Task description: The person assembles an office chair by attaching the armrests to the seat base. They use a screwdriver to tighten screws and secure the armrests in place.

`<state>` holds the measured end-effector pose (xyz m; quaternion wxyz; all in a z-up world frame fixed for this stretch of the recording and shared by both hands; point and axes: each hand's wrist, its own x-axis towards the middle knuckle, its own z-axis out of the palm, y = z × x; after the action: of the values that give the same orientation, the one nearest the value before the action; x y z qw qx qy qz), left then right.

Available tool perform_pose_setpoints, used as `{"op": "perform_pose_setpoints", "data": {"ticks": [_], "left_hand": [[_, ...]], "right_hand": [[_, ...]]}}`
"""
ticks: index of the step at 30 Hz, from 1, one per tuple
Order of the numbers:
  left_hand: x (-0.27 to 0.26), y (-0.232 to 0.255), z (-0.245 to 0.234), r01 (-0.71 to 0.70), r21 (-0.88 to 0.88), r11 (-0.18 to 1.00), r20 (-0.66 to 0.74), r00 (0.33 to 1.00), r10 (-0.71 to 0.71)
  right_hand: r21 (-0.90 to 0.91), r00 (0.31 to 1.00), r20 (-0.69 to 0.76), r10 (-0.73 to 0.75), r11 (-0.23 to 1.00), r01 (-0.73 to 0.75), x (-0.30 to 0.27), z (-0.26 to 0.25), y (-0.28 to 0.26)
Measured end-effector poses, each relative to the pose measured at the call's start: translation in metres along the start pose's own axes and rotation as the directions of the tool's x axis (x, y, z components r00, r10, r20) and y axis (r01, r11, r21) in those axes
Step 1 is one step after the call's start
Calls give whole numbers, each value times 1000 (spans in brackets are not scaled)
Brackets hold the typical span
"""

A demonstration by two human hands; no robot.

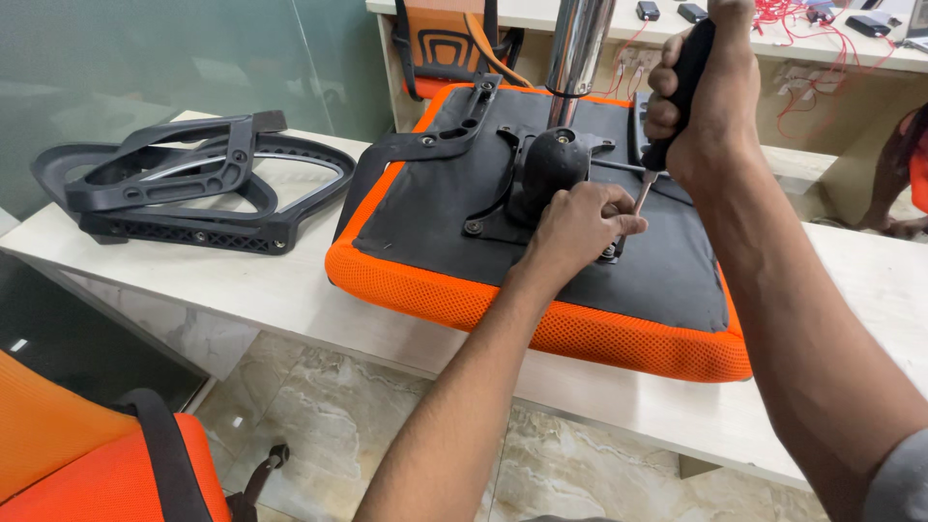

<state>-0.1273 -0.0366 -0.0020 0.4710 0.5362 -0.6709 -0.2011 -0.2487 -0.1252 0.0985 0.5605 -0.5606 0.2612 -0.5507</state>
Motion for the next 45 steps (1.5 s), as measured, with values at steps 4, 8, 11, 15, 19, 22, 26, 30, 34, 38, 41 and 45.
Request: {"op": "perform_pose_setpoints", "data": {"ticks": [4, 8, 11, 15, 19, 22, 26, 30, 34, 38, 41, 45], "left_hand": [[2, -23, -5, -29, -28, 999, 97, 995, 32], [-2, -33, 0, -22, -14, 1000, 132, 991, 23], [-3, -32, 2, -7, 34, 999, 127, 992, 3], [-5, -28, 1, 12, 38, 999, 114, 993, -16], [-5, -27, 1, -9, 57, 998, 108, 994, 2], [-5, -26, 1, -3, 63, 998, 108, 994, -4], [-7, -22, 1, 36, 56, 998, 109, 993, -42], [-8, -19, 0, 62, 65, 996, 118, 991, -70], [-8, -16, 0, 63, 88, 994, 118, 990, -74], [-9, -15, -1, 45, 80, 996, 113, 992, -54], [-8, -17, -1, 45, 81, 996, 116, 992, -54], [-4, -24, 0, 63, -3, 998, 144, 988, -62]], "right_hand": [[30, 998, 65, -22, 999, 20, 21, -15, 1], [92, 998, 60, -6, 996, 0, 26, -13, 8], [64, 999, 47, 4, 998, -7, 22, -9, 11], [46, 999, 32, -5, 999, 4, 17, -6, 10], [59, 1000, 30, 2, 998, -4, 16, -6, 8], [46, 999, 48, -11, 999, 9, 17, -7, 9], [43, 999, 37, -12, 999, 11, 16, -9, 11], [43, 1000, 17, -24, 999, 23, 16, -12, 11], [79, 999, 34, -31, 996, 29, 17, -10, 12], [68, 999, 30, -21, 998, 19, 16, -6, 11], [71, 998, 64, -22, 997, 17, 14, -3, 8], [-50, 988, 148, 37, 998, -30, 10, 0, 5]]}}
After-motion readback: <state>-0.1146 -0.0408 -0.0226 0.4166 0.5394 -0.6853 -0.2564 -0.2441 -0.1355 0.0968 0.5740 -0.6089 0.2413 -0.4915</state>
